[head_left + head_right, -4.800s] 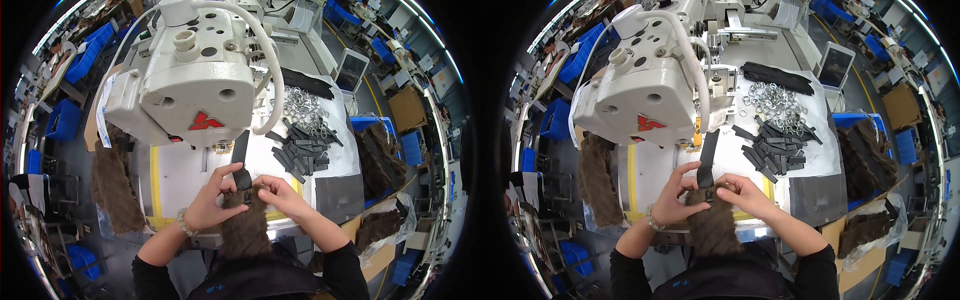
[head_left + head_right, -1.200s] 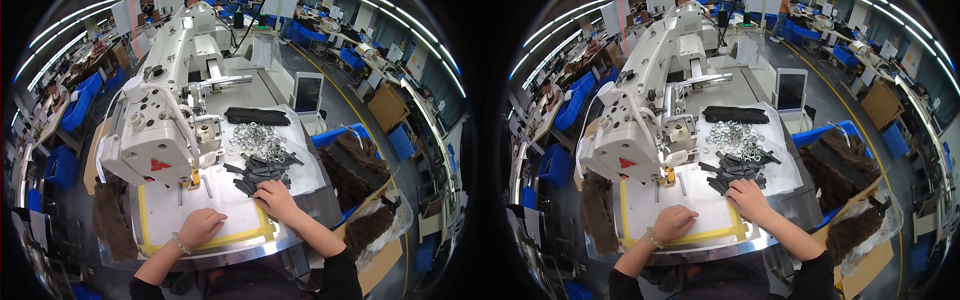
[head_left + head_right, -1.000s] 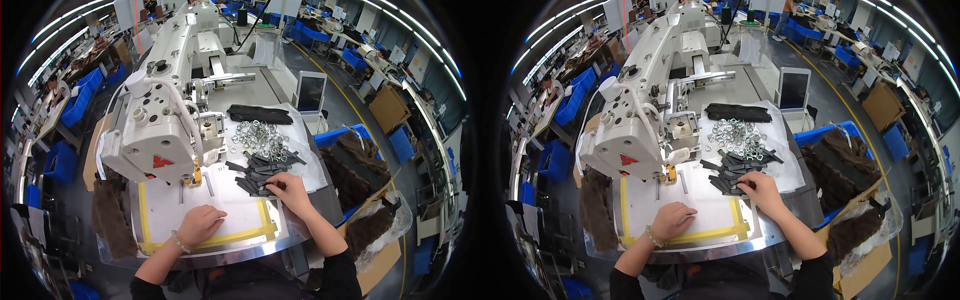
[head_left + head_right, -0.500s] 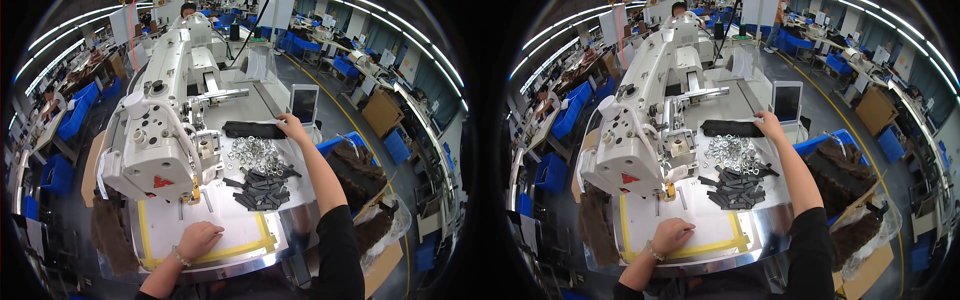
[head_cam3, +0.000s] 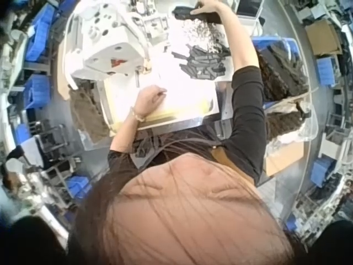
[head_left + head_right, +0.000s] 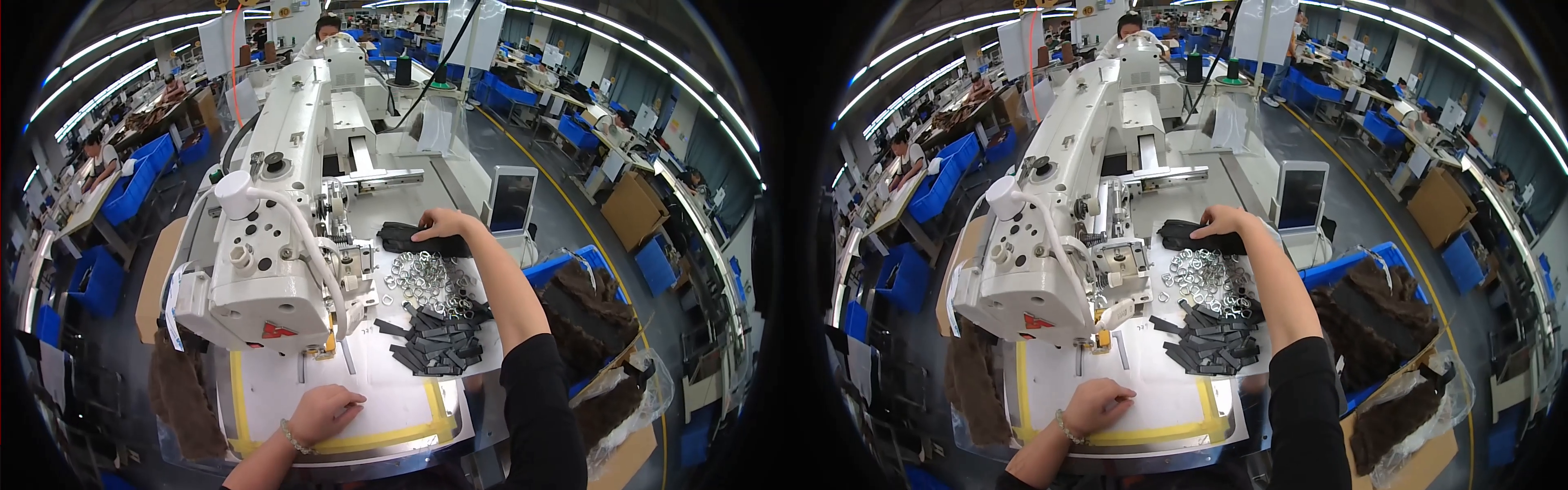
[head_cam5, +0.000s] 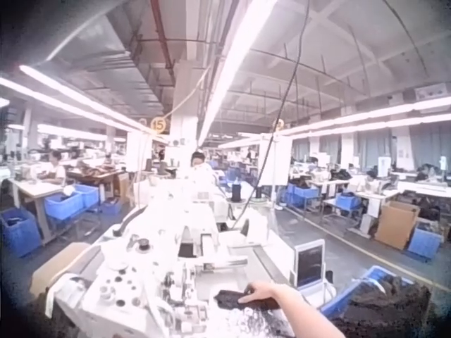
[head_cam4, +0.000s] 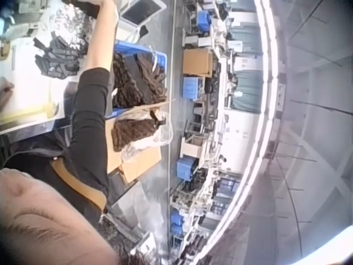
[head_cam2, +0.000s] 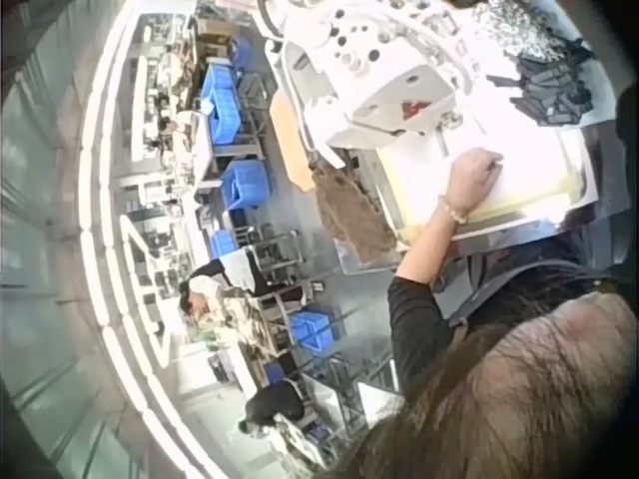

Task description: Sewing pieces of fur and metal hardware onto black fabric straps using an industrial sewing machine.

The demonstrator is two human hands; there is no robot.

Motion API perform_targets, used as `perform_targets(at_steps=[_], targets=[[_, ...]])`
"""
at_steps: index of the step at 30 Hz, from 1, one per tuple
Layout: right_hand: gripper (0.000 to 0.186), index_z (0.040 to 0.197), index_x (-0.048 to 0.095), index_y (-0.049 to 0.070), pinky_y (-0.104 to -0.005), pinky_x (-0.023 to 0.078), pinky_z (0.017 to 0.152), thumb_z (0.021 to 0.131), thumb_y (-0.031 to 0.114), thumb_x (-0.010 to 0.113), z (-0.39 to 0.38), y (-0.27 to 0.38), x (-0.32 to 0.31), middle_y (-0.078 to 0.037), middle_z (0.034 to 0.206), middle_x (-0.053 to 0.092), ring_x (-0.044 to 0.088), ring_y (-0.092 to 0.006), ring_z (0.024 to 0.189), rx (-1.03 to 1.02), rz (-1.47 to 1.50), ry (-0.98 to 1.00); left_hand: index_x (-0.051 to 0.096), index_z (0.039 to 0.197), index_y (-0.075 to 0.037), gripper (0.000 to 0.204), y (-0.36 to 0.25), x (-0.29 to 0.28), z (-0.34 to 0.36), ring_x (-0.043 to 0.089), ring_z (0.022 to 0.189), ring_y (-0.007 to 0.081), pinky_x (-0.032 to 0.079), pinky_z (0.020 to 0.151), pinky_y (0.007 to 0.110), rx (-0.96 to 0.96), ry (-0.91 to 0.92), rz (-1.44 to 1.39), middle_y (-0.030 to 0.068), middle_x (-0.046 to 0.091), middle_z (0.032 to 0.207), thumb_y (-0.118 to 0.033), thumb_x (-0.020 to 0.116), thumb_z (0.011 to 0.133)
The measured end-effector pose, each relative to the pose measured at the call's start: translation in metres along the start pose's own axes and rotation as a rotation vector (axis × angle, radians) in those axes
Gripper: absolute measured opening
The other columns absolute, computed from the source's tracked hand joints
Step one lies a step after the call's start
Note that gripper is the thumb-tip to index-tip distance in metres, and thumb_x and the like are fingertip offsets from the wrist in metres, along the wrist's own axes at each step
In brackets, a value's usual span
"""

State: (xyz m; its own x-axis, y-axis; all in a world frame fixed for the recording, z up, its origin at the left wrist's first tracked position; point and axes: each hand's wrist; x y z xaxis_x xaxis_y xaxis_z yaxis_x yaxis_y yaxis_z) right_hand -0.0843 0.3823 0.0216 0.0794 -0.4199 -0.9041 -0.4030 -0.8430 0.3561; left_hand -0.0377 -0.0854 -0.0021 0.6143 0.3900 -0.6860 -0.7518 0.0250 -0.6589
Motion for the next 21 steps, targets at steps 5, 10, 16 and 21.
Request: perform_targets(at_steps=[5,10,16,21], targets=[[0.073,0.112,0.061,0.009,-0.0489,0.032,0.096,0.062,0.057,0.081,0.007,0.004,0.005,-0.009,0.106,0.065,0.06,-0.0239,0.103,-0.05,0.022,0.03,0.066,0.09,-0.009,0.012,0.002,-0.001,0.0,0.061,0.066,0.0246,0.049,0.06,0.035,-0.009,-0.006,-0.014,0.0057,0.061,0.071,-0.008,0.069,0.079],[0.069,0.112,0.06,0.01,-0.0402,0.03,0.092,0.061,0.051,0.083,-0.009,0.012,0.011,-0.007,0.102,0.064,0.059,-0.0229,0.1,-0.09,0.014,-0.043,0.066,0.09,-0.01,0.012,0.001,-0.001,-0.001,0.061,0.066,0.0247,0.049,0.058,0.035,0.03,-0.007,0.024,0.0054,0.06,0.072,-0.009,0.069,0.079],[0.045,0.101,0.06,0.012,-0.0384,0.03,0.087,0.065,0.026,0.083,-0.054,0.027,0.037,-0.005,0.095,0.058,0.056,-0.0241,0.098,-0.304,-0.069,-0.378,0.066,0.089,-0.01,0.011,0.002,-0.001,-0.002,0.06,0.066,0.0244,0.048,0.058,0.035,0.05,-0.006,0.046,0.0051,0.059,0.072,-0.01,0.069,0.079],[0.045,0.103,0.063,0.012,-0.038,0.031,0.089,0.067,0.03,0.082,-0.071,0.032,0.04,-0.005,0.098,0.059,0.056,-0.0246,0.101,-0.319,-0.052,-0.498,0.066,0.088,-0.01,0.01,0.003,0.0,-0.002,0.06,0.066,0.0236,0.048,0.059,0.035,0.047,-0.003,0.053,0.0048,0.06,0.072,-0.01,0.07,0.079]])
Point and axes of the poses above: each hand's wrist, its own z-axis towards the middle knuckle, its own x-axis out of the palm, y = z × x
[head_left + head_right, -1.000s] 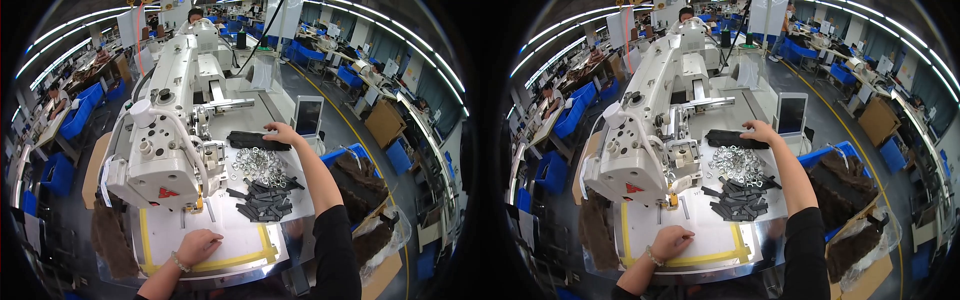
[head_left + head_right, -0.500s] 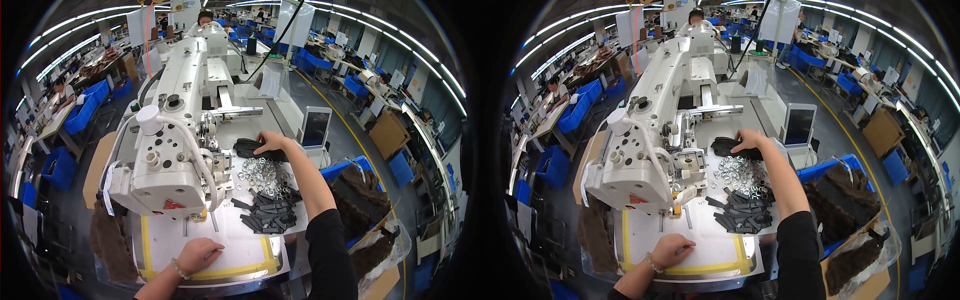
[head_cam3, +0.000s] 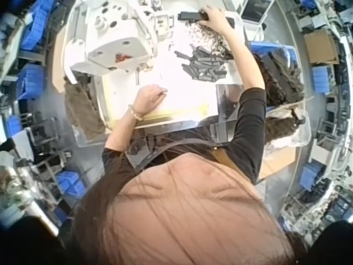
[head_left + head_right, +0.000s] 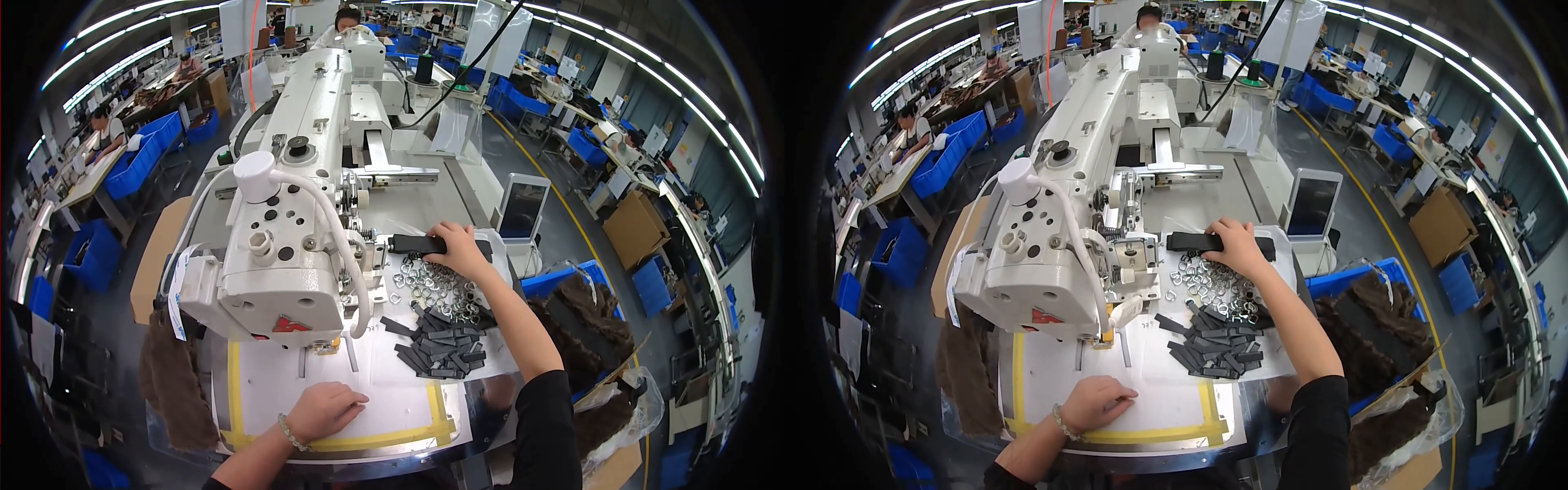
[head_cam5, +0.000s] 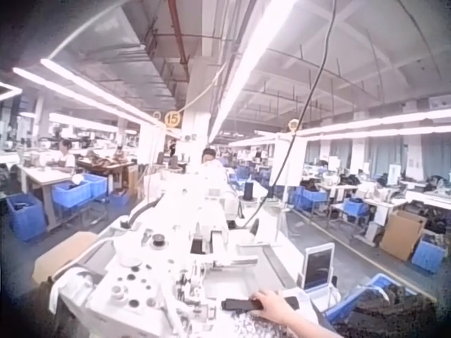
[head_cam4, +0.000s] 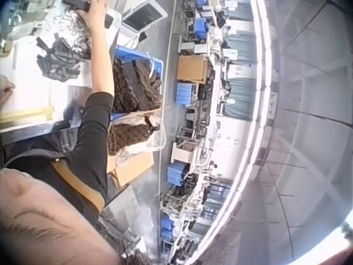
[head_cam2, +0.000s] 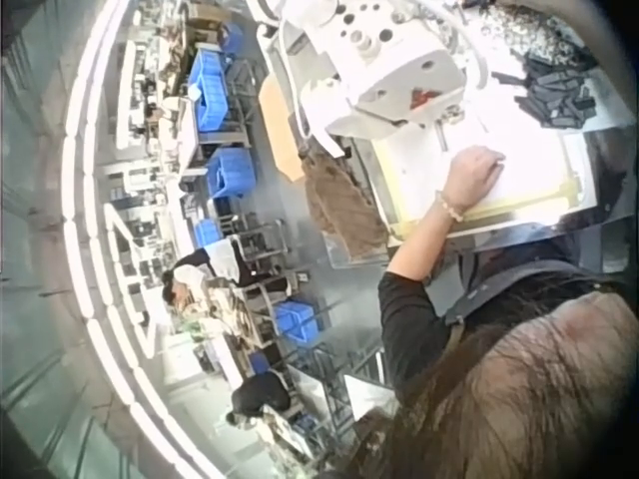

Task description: Sewing pieces of fur and metal hardware onto black fabric straps using an industrial sewing machine.

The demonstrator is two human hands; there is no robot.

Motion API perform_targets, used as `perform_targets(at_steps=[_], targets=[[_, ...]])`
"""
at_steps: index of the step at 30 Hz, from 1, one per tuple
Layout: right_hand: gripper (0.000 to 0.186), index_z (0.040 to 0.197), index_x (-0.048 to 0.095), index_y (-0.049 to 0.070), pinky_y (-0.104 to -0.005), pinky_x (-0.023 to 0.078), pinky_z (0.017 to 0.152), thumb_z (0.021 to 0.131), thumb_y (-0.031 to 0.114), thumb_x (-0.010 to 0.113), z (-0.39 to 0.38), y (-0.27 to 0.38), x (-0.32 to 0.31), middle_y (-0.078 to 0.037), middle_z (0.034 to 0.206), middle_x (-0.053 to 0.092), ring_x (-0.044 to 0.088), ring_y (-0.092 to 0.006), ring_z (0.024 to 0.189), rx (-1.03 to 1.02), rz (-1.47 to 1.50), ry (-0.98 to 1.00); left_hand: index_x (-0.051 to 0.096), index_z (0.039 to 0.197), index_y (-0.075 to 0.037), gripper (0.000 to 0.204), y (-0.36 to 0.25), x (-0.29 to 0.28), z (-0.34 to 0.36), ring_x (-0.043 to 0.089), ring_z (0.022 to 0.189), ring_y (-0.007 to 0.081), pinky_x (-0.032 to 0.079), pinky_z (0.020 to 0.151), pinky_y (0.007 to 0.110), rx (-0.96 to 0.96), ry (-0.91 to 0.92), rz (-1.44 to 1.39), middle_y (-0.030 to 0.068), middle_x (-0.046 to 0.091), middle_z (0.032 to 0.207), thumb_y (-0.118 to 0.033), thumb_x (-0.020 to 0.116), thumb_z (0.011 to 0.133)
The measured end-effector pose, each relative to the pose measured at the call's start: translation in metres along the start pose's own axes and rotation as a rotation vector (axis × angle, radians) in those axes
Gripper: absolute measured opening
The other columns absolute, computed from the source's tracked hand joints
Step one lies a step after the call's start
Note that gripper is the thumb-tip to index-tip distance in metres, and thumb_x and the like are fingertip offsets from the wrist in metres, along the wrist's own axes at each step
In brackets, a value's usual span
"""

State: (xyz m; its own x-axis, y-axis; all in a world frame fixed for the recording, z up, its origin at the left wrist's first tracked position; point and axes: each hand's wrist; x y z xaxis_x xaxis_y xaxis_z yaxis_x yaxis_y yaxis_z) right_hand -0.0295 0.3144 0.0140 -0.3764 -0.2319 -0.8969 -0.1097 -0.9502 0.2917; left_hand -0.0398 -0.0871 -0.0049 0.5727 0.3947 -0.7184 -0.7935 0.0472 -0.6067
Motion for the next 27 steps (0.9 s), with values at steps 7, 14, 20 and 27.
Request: perform_targets(at_steps=[7,14,20,27], targets=[[0.046,0.102,0.066,0.012,-0.0366,0.028,0.089,0.066,0.036,0.082,0.017,-0.002,-0.001,-0.005,0.102,0.061,0.054,-0.023,0.104,-0.052,-0.006,0.07,0.067,0.089,-0.01,0.01,-0.001,0.0,0.002,0.06,0.066,0.0234,0.048,0.059,0.034,-0.006,0.004,-0.014,0.0048,0.06,0.073,-0.01,0.069,0.079],[0.047,0.098,0.068,0.011,-0.0356,0.028,0.087,0.064,0.039,0.083,0.035,-0.008,-0.001,-0.006,0.1,0.062,0.055,-0.0233,0.099,0.031,0.005,0.198,0.067,0.088,-0.01,0.01,-0.002,0.001,0.001,0.06,0.065,0.0231,0.048,0.059,0.033,0.001,-0.023,-0.021,0.0042,0.06,0.07,-0.01,0.072,0.079],[0.046,0.097,0.069,0.011,-0.0368,0.027,0.095,0.062,0.038,0.084,0.038,-0.007,-0.009,-0.006,0.097,0.066,0.059,-0.0254,0.095,0.104,0.086,0.176,0.066,0.089,-0.01,0.01,-0.002,-0.001,-0.001,0.06,0.066,0.0233,0.048,0.059,0.033,0.012,-0.007,-0.005,0.0044,0.06,0.071,-0.011,0.071,0.08],[0.044,0.096,0.067,0.005,-0.0356,0.041,0.086,0.064,0.032,0.084,0.042,-0.025,-0.006,-0.01,0.092,0.068,0.063,-0.0268,0.088,0.205,0.337,0.124,0.065,0.088,-0.01,0.01,-0.001,0.0,-0.001,0.059,0.066,0.0232,0.047,0.059,0.033,0.038,-0.014,-0.005,0.0045,0.059,0.071,-0.011,0.071,0.08]])
Point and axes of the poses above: each hand's wrist, its own z-axis towards the middle knuckle, its own x-axis out of the palm, y = z × x
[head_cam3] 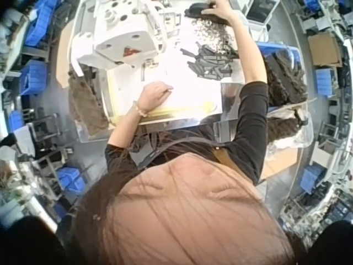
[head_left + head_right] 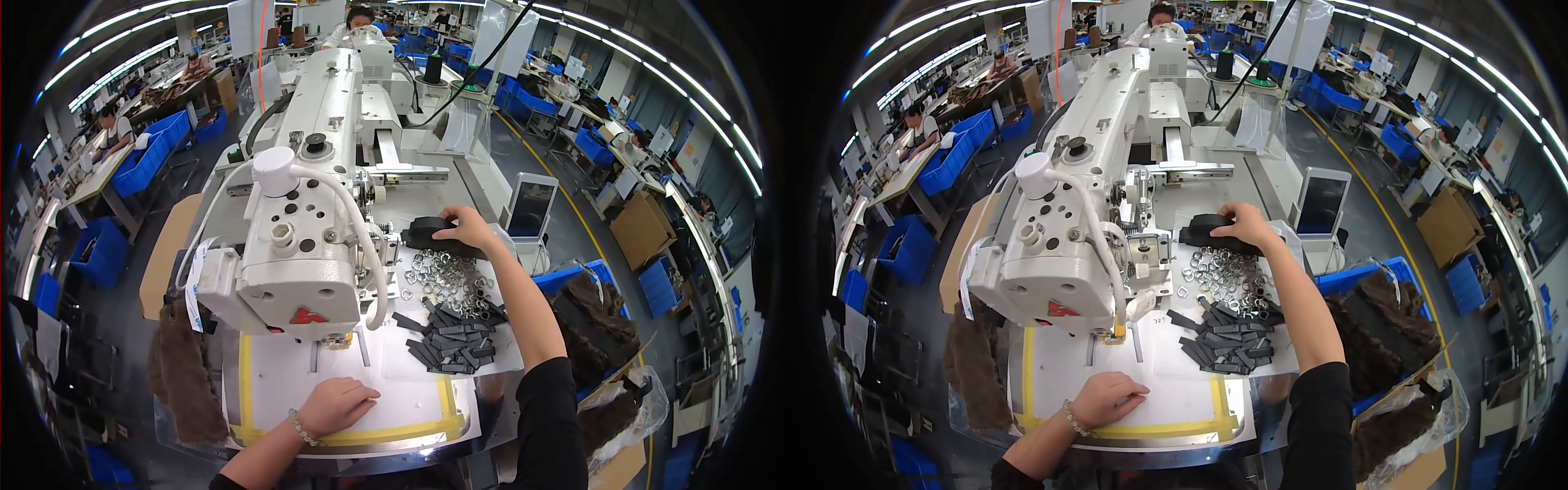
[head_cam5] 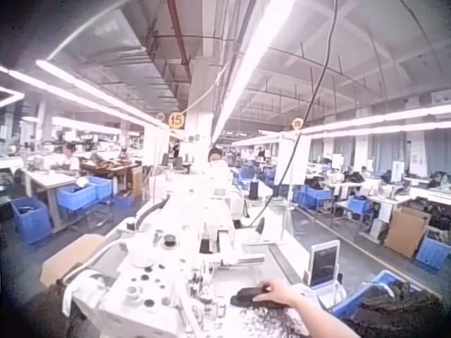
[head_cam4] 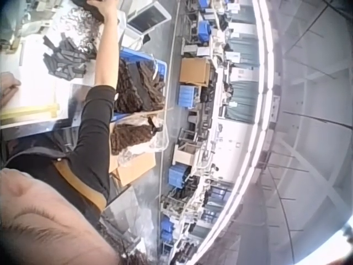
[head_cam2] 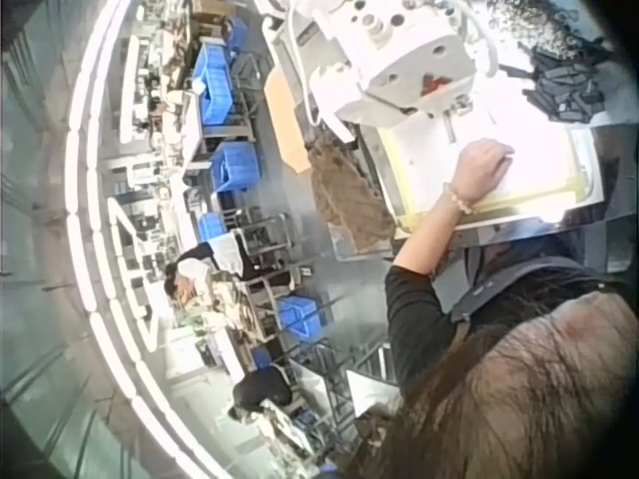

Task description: Sewing pieces of fur and metal hardware onto black fabric straps using an industrial sewing machine.

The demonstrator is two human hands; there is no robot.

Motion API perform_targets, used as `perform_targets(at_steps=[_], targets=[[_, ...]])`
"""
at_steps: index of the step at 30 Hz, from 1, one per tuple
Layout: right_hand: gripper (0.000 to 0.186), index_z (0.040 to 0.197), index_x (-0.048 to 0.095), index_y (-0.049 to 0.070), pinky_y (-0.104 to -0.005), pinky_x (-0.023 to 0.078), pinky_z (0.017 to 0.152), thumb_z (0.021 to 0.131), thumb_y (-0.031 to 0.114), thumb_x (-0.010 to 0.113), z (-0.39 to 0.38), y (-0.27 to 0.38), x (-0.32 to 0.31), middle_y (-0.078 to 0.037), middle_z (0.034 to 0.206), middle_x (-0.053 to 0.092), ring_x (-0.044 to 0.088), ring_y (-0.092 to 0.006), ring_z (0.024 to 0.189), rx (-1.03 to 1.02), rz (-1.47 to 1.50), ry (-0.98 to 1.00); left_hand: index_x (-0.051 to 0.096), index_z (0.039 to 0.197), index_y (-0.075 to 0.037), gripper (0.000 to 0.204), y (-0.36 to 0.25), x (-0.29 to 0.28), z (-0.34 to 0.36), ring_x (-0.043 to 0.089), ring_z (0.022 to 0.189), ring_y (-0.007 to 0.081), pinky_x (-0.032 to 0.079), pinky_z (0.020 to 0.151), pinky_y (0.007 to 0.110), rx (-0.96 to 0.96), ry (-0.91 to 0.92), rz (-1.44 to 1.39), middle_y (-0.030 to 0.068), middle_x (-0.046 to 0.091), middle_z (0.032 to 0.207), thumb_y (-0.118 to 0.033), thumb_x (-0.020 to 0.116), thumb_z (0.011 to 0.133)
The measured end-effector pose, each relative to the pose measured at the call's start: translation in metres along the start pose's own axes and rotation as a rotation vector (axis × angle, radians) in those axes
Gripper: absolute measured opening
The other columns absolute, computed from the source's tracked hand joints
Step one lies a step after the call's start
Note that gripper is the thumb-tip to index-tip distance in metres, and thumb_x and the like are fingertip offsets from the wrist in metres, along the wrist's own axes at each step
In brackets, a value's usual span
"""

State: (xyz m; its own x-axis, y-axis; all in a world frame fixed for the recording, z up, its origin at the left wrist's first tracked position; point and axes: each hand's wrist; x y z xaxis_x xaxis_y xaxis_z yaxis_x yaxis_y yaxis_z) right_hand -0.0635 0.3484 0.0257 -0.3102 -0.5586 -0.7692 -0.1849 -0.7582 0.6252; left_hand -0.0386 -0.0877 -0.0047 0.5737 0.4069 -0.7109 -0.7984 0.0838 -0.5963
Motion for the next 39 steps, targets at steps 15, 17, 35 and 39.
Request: perform_targets(at_steps=[15,17,35,39], targets=[[0.036,0.09,0.049,0.001,-0.0371,0.047,0.074,0.066,0.004,0.075,-0.056,0.037,-0.048,-0.018,0.084,0.06,0.059,-0.0383,0.083,-0.151,-0.048,-0.349,0.066,0.09,-0.01,0.011,-0.002,0.0,0.0,0.059,0.066,0.0223,0.047,0.059,0.033,0.015,-0.003,0.028,0.0044,0.059,0.071,-0.011,0.071,0.08],[0.034,0.088,0.047,0.0,-0.0356,0.045,0.071,0.065,0.0,0.072,-0.073,0.048,-0.057,-0.018,0.079,0.056,0.055,-0.0363,0.078,-0.165,-0.113,-0.37,0.066,0.091,-0.01,0.012,-0.005,-0.001,0.002,0.06,0.067,0.0221,0.047,0.059,0.033,0.016,0.0,0.037,0.0045,0.06,0.072,-0.01,0.071,0.079],[0.032,0.083,0.053,0.005,-0.0357,0.043,0.064,0.062,0.021,0.07,-0.19,0.193,0.04,-0.007,0.076,0.051,0.054,-0.0278,0.07,-0.932,0.045,0.459,0.066,0.114,-0.029,0.048,-0.05,-0.021,0.023,0.056,0.078,0.0118,0.043,0.06,0.024,0.616,-0.394,0.445,0.0001,0.058,0.111,-0.006,0.067,0.072],[0.03,0.085,0.053,0.005,-0.0331,0.043,0.069,0.063,0.018,0.069,-0.185,0.193,0.045,-0.006,0.081,0.049,0.053,-0.0248,0.073,-0.976,-0.017,0.458,0.07,0.106,-0.01,0.035,-0.058,-0.025,0.02,0.05,0.069,0.0084,0.037,0.054,0.021,0.653,-0.307,0.463,0.0,0.062,0.101,-0.01,0.067,0.072]])
Point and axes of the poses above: each hand's wrist, its own z-axis towards the middle knuckle, its own x-axis out of the palm, y = z × x
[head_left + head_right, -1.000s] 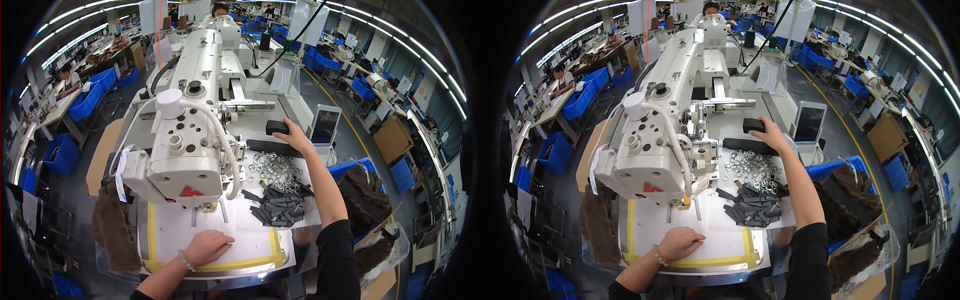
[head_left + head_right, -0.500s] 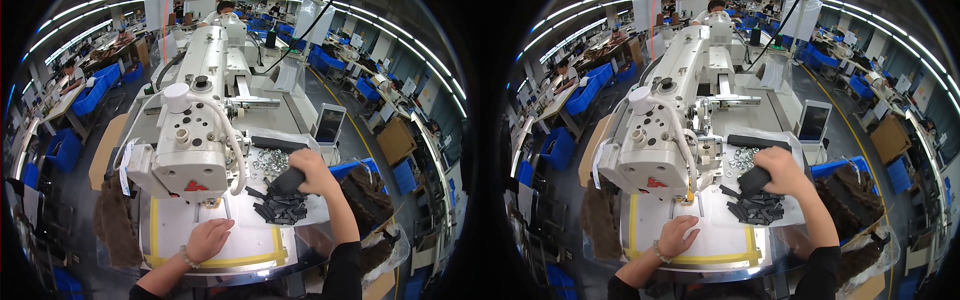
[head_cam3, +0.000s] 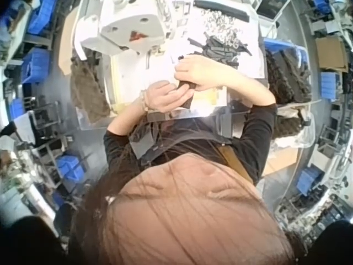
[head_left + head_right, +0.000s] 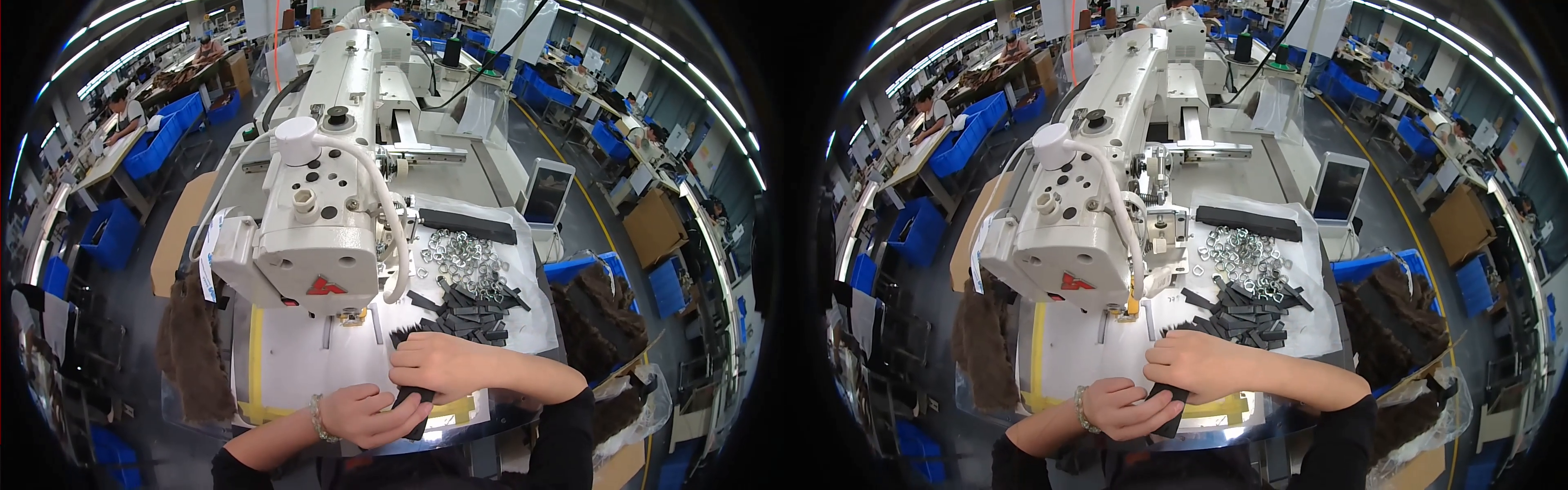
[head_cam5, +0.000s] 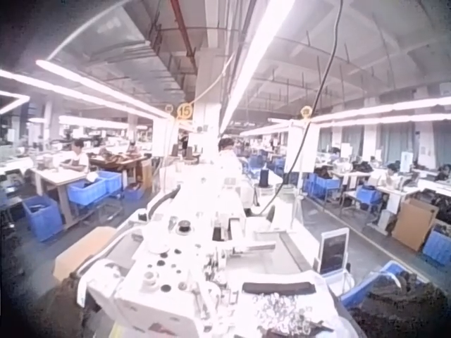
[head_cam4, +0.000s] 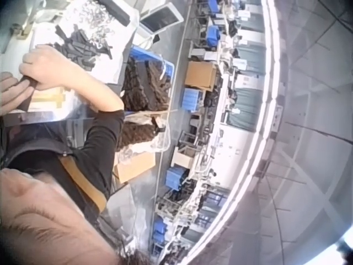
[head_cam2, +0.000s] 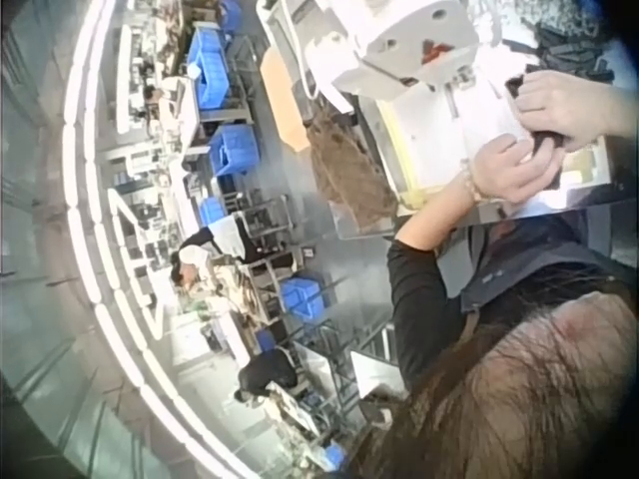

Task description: Sewing pieces of fur and metal hardware onto black fabric straps using an industrial sewing machine.

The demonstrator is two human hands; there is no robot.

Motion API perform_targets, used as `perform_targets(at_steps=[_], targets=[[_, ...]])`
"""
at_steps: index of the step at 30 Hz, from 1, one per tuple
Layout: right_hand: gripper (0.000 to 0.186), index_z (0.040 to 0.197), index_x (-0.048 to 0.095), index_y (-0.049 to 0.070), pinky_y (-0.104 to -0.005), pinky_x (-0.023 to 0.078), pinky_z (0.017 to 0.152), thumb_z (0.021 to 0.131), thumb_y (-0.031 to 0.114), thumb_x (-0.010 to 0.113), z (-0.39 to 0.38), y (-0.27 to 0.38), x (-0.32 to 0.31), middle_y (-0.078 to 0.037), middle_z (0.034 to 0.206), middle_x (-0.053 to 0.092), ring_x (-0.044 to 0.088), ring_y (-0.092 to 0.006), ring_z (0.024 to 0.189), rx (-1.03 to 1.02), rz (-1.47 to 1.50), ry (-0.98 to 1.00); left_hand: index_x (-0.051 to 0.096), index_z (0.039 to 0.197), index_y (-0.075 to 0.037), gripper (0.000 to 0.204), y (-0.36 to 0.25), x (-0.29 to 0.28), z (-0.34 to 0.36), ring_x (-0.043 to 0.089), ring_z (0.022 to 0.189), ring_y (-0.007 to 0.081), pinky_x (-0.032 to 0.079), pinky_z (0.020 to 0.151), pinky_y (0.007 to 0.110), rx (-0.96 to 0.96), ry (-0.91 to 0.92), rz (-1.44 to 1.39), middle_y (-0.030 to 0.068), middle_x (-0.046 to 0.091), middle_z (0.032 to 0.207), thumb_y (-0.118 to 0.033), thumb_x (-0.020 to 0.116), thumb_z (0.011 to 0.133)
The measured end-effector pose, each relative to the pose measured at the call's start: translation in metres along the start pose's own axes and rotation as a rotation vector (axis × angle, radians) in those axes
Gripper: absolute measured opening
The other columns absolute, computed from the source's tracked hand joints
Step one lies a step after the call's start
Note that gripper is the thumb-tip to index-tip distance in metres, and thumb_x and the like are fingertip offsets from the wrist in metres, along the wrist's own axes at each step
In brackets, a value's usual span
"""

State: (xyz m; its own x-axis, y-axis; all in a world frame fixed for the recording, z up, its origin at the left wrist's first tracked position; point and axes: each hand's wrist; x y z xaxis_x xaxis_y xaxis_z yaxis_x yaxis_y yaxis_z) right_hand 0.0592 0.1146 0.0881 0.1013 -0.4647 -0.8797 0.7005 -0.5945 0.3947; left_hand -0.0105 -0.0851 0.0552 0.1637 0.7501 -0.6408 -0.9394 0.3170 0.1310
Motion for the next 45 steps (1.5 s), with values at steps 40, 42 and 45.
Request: perform_targets(at_steps=[40,42,45], targets=[[0.056,0.135,0.047,0.001,-0.039,0.038,0.095,0.08,0.007,0.056,-0.026,-0.167,0.04,-0.014,0.135,0.052,0.053,-0.0214,0.115,0.747,-1.0,-0.272,0.069,0.092,0.0,0.021,0.036,0.095,-0.008,0.057,0.063,0.0119,0.038,0.051,0.024,-0.115,0.253,0.256,0.0068,0.065,0.078,-0.007,0.065,0.074],[0.058,0.135,0.046,0.001,-0.0387,0.038,0.093,0.079,0.007,0.057,-0.025,-0.163,0.036,-0.014,0.136,0.052,0.053,-0.0219,0.113,0.8,-0.995,-0.267,0.069,0.093,0.0,0.021,0.036,0.096,-0.009,0.057,0.062,0.0117,0.038,0.05,0.024,-0.122,0.262,0.241,0.0064,0.065,0.078,-0.007,0.065,0.074],[0.065,0.135,0.047,0.003,-0.0376,0.038,0.09,0.072,0.002,0.062,-0.028,-0.155,0.024,-0.012,0.135,0.051,0.053,-0.0231,0.108,0.857,-0.931,-0.297,0.069,0.095,0.0,0.023,0.034,0.096,-0.013,0.057,0.063,0.012,0.039,0.052,0.024,-0.144,0.292,0.211,0.0071,0.066,0.08,-0.006,0.064,0.074]])
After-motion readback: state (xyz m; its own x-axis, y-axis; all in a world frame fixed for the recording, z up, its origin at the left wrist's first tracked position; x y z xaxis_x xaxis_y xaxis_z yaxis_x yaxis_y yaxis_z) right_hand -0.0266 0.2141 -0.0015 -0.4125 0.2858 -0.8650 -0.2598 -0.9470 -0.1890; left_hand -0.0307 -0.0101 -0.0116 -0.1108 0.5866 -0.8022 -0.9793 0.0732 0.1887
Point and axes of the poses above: each hand's wrist, its own z-axis towards the middle knuckle, its own x-axis out of the palm, y = z × x
